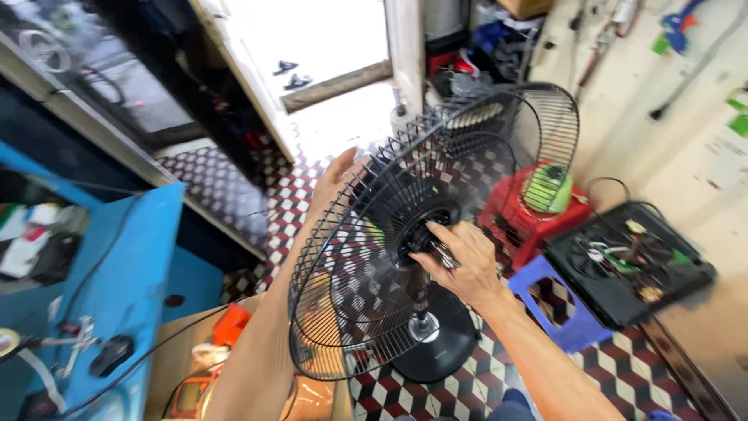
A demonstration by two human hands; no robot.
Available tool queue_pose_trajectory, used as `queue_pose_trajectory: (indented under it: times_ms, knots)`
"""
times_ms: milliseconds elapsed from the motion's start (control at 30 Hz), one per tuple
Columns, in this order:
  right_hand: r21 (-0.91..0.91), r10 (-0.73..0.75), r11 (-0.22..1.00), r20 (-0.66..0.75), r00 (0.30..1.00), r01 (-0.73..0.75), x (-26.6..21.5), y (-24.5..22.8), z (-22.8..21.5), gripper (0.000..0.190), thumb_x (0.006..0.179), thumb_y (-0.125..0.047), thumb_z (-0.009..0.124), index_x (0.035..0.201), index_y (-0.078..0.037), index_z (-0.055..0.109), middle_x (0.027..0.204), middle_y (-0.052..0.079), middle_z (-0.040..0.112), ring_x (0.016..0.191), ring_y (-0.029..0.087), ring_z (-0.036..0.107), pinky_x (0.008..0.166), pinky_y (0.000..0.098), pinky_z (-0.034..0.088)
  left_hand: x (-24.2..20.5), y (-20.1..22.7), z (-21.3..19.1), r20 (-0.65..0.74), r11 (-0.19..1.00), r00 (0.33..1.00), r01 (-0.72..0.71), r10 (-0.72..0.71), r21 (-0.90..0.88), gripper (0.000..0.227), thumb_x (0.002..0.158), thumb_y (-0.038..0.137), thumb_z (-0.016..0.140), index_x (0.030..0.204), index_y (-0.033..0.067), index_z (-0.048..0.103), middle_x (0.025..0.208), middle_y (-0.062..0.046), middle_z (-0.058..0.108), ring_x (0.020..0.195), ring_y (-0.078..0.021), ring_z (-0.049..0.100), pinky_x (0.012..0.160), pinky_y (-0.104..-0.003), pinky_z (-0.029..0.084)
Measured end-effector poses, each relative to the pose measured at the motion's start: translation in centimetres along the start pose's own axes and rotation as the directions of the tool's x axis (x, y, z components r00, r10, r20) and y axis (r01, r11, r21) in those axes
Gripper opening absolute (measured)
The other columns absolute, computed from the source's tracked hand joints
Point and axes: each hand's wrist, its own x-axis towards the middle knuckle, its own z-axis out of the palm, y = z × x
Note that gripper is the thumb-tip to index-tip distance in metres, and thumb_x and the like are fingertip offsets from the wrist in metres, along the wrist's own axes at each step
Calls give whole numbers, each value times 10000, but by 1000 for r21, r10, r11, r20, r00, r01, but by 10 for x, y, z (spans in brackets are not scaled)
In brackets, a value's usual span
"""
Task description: The person assembles a standing fan by attaching the front cage, cleaning the fan blades with a cloth, mounting the blades onto the motor, and securing the rear cage. The person then plugs in the fan and tests its operation.
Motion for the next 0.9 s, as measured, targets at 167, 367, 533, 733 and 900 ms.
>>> queue_pose_trajectory:
  times_ms: [167,367,533,733,900]
  knots:
    - [3,-91,996,1,996,91,-6,8,-1,601,786,-218,921,1244,-4,595,818,88,559,715,288,554,647,415,461,7,-26,20,72,997,997,-10,15,-70,642,972,405,669,1467,36,492,1417,-155,586,1299,-245,584,1063,-343,485]
    - [7,-203,979,11,979,203,6,14,0,597,773,-188,923,1240,-18,593,788,65,555,661,259,526,607,387,446,17,-3,26,65,996,997,-39,44,-82,640,983,396,654,1476,29,477,1425,-160,581,1304,-251,585,1073,-349,486]
    - [18,-250,968,-7,968,250,3,19,-1,614,799,-191,922,1265,-4,568,763,52,543,609,244,512,562,377,423,23,-3,15,21,997,999,-45,47,-57,638,992,388,642,1484,23,464,1432,-164,577,1309,-256,587,1082,-354,487]
    - [10,-294,955,-92,951,297,-3,27,9,573,836,-208,896,1257,-11,561,756,58,575,583,244,527,545,373,430,23,-14,19,-30,1000,999,-26,26,1,636,1003,379,628,1493,16,448,1441,-168,572,1314,-261,588,1092,-361,489]
    - [30,-276,959,-102,956,280,-1,24,6,545,831,-203,908,1230,1,597,707,44,536,553,220,526,521,353,437,31,-7,16,-49,1000,999,-23,23,11,634,1012,371,616,1501,11,435,1448,-172,568,1318,-266,589,1101,-366,490]
